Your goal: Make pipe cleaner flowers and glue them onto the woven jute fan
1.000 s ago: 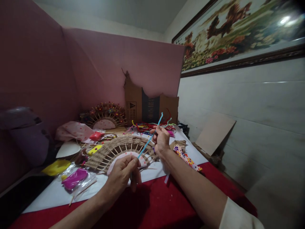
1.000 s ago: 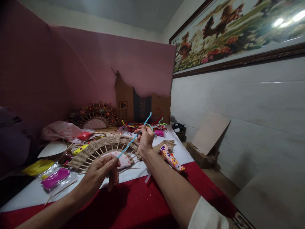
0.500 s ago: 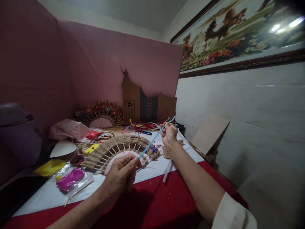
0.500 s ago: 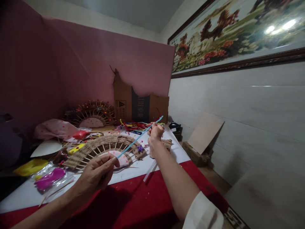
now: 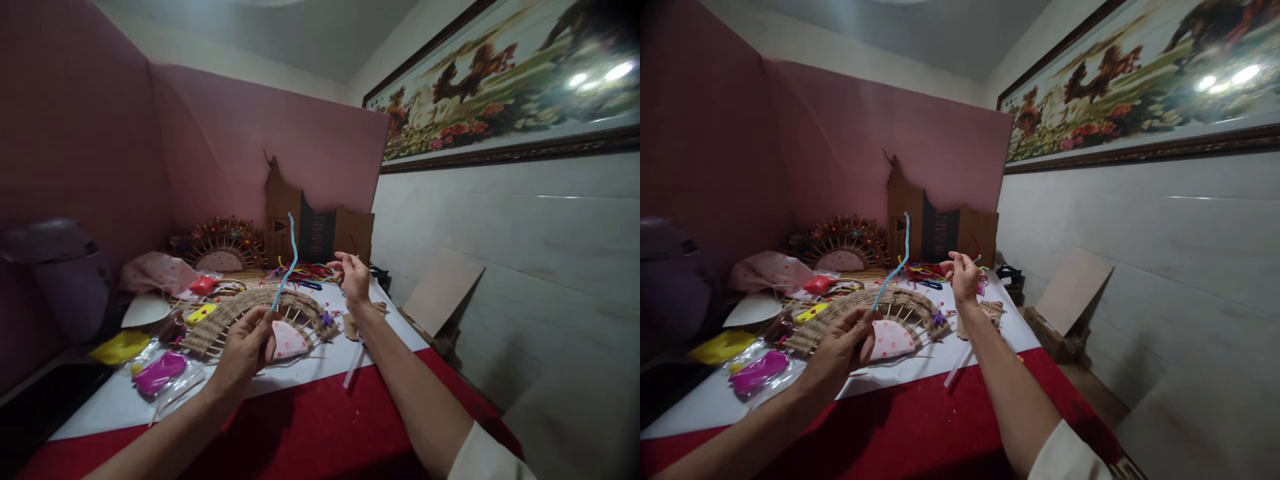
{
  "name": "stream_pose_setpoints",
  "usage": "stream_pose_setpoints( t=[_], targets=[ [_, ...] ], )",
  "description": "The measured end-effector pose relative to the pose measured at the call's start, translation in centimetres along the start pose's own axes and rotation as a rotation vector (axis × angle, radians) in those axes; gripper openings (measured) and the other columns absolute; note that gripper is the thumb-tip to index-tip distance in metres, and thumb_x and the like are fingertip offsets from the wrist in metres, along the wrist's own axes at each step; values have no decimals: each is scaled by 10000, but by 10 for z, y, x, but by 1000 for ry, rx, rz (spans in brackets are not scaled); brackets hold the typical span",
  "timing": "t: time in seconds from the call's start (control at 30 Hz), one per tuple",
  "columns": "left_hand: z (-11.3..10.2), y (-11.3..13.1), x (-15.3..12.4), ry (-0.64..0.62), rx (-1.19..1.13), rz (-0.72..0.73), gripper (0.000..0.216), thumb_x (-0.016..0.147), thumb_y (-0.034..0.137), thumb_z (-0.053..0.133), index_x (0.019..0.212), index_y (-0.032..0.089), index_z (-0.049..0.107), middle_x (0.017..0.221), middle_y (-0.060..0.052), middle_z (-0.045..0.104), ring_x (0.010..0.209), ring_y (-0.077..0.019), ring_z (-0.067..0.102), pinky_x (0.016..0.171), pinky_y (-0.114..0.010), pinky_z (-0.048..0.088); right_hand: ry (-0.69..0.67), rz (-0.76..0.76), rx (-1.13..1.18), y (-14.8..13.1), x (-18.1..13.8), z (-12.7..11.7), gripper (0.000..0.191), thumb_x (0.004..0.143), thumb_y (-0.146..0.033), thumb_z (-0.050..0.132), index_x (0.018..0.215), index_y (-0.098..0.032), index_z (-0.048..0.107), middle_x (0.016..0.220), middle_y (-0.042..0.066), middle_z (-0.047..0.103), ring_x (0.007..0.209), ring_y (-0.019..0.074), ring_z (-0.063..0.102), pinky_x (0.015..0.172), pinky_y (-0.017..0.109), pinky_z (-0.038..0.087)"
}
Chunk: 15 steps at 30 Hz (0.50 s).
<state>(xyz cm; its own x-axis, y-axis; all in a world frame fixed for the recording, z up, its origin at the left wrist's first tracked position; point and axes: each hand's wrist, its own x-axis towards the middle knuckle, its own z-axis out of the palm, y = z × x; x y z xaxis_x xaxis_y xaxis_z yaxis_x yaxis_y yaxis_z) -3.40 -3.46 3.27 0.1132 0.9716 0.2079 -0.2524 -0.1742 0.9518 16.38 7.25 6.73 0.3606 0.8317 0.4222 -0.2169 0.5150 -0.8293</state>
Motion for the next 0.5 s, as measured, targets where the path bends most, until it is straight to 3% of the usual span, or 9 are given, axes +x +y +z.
stream_pose_setpoints(
  t=[0.13, 0.23, 0.3, 0.37, 0.43, 0.5],
  targets=[
    [-3, 1, 2, 9, 3, 16, 313, 757, 482, 584, 806, 180, 517, 332, 96, 406, 295, -40, 232, 329, -150, 134, 62, -201, -218, 5, -4, 0, 305, 849, -406, 435, 794, -144, 580, 532, -12, 591, 367, 56, 408, 376, 162, 313],
    [-2, 4, 1, 30, 5, 32, 320, 756, 491, 579, 797, 181, 512, 324, 100, 394, 285, -41, 223, 324, -152, 127, 65, -543, -508, 5, -17, 2, 205, 859, -316, 456, 858, -164, 593, 693, 31, 622, 580, 120, 555, 535, 230, 438],
    [-1, 5, 0, 45, 19, 44, 331, 745, 497, 587, 782, 175, 518, 319, 101, 386, 280, -40, 228, 328, -154, 133, -39, -835, -644, 3, -32, 7, 162, 845, -228, 481, 957, -183, 589, 896, 76, 625, 816, 172, 591, 683, 291, 474],
    [0, 5, -1, 51, 39, 63, 337, 736, 496, 599, 767, 168, 530, 320, 103, 376, 278, -39, 246, 332, -156, 147, -226, -1053, -724, 1, -49, 13, 261, 829, -150, 485, 1077, -191, 556, 1024, 103, 600, 954, 195, 568, 786, 326, 470],
    [0, 5, -1, 37, 57, 77, 336, 726, 492, 612, 759, 165, 539, 327, 103, 376, 279, -42, 273, 333, -160, 172, -415, -1210, -833, -2, -64, 20, 353, 831, -115, 465, 1170, -202, 515, 1129, 105, 583, 1030, 196, 537, 856, 342, 447],
    [1, 5, -2, 13, 69, 79, 341, 716, 496, 620, 763, 167, 546, 328, 103, 382, 277, -46, 291, 329, -165, 188, -494, -1311, -885, -5, -75, 25, 344, 842, -141, 482, 1170, -235, 522, 1135, 70, 608, 1009, 187, 533, 872, 350, 425]
  ],
)
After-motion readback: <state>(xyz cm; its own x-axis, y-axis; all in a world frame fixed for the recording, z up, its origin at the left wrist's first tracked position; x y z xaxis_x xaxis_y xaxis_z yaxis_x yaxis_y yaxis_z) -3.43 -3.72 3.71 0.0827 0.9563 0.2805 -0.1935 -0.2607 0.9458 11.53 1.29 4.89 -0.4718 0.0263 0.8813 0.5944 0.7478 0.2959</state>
